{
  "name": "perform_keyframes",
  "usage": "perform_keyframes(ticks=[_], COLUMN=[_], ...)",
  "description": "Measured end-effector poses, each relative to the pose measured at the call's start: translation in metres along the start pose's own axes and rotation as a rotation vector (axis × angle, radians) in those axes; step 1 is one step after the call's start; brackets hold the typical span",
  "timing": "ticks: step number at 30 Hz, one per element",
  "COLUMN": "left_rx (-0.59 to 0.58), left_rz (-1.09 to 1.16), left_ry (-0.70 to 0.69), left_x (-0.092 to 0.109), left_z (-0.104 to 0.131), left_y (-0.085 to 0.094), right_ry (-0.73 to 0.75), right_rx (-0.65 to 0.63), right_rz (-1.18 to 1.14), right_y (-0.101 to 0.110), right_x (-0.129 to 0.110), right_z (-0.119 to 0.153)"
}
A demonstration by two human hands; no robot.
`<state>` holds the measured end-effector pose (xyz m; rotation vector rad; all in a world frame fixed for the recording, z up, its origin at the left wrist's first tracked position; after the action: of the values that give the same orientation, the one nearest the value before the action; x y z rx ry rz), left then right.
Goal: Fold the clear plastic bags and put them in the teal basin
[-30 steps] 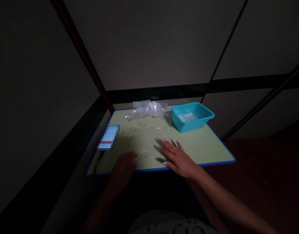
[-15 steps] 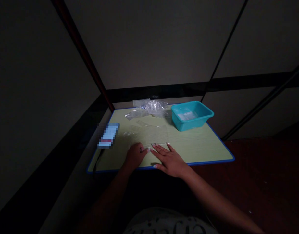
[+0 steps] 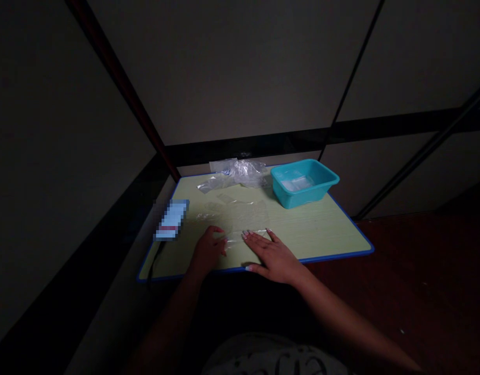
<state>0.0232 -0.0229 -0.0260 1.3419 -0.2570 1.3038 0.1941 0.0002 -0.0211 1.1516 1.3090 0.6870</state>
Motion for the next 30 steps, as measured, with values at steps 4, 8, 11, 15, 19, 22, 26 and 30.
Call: perform_keyframes(ticks=[4, 8, 11, 15, 19, 22, 26, 30], left_rx=[-0.089, -0.167, -0.211, -0.276, -0.352, -0.41, -0.491, -0.518], left_rz=[-0.019, 0.068, 0.141, 0.226, 0.351, 0.456, 0.603, 0.71], left_ry=[0.031, 0.035, 0.064, 0.132, 0.185, 0.244, 0.329, 0.308], left_x=[-0.005, -0.005, -0.008, -0.016, -0.021, -0.021, -0.018, -0.011], left_z=[0.004, 0.004, 0.004, 0.003, 0.003, 0.006, 0.01, 0.005], left_y=[-0.001, -0.005, -0.007, -0.01, -0.013, -0.014, -0.012, -0.011], right_ry=[0.024, 0.056, 0.088, 0.054, 0.021, 0.027, 0.037, 0.018], right_rx=[0.056, 0.096, 0.075, 0.075, 0.1, 0.139, 0.193, 0.255], right_rz=[0.012, 0.021, 0.025, 0.036, 0.026, 0.006, -0.018, -0.021], right_y=[0.008, 0.015, 0.014, 0.014, 0.015, 0.018, 0.027, 0.035], right_x=[-0.003, -0.008, -0.012, -0.005, 0.008, 0.015, 0.022, 0.031], right_z=[0.002, 0.007, 0.01, 0.015, 0.02, 0.025, 0.029, 0.021])
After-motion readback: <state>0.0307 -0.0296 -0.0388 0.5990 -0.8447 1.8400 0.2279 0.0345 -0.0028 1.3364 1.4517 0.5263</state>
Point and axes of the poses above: each hand's wrist, its own z-axis away from the middle knuckle, its own y-axis out of the back of the hand, x = y × z, the point moved 9 cm from there along -z, towards the middle knuckle, and after that the axes turned 14 degrees about y, right-handed, at the moved point
